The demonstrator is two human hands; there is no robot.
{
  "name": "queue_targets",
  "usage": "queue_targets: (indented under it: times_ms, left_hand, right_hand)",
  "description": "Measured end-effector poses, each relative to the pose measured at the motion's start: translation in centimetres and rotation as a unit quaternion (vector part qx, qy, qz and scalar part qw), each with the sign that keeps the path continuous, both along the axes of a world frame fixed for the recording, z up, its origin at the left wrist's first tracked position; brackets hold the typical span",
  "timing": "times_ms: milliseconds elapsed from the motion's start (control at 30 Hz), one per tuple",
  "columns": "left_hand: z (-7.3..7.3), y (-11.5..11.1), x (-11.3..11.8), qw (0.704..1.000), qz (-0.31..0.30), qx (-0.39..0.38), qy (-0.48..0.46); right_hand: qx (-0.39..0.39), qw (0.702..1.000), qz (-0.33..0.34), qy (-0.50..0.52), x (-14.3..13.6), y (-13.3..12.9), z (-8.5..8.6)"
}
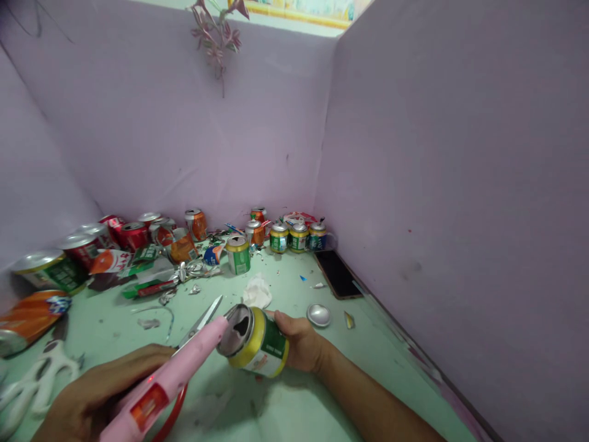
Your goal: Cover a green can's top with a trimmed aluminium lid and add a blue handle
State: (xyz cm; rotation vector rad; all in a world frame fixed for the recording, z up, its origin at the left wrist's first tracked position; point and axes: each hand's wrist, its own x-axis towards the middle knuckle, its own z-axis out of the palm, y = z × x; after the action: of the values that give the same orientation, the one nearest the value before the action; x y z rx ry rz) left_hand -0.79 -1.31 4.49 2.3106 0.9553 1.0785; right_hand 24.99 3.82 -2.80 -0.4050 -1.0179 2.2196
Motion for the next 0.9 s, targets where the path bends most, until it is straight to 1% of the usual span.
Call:
queue_targets:
  times_ms: [200,333,433,600,733,833,900]
  left_hand:
    - [0.2,0.1,0.3,1.0,-0.002,-0.004,-0.002]
    - [0.3,0.1,0.3,1.0,0.0,-0.013,-0.002]
    - [0.0,0.2,-0.1,0.999,-0.022,-0.033,0.014]
    - [-0.9,0.3,-0.7,0.999,-0.007,-0.027,0.029]
    - [-0.6,0.2,-0.5,0.999,-0.005,-0.015,0.036]
    - [0.0,-0.3,0.2,0.999,0.021,-0.037,-0.011]
    - [0.2,-0.7,0.5,0.993,0.069,-0.068,-0.064]
  right_hand:
    - [0.007,1.0,-0.016,-0.013,0.0,0.0,-0.1]
    - [0.009,1.0,-0.016,0.001,-0.1,-0.1,0.0]
    - [0.005,1.0,-0.011,0.015,-0.1,0.0,0.0]
    - [0.0,1.0,-0.01,0.022,-0.1,0.0,-0.1]
    - [0.011,0.999,-0.015,0.03,-0.1,0.0,0.1]
    - [0.024,0.998,-0.026,0.042,-0.1,0.0,0.3]
    - [0.032,0.998,-0.036,0.05,0.0,0.2,0.5]
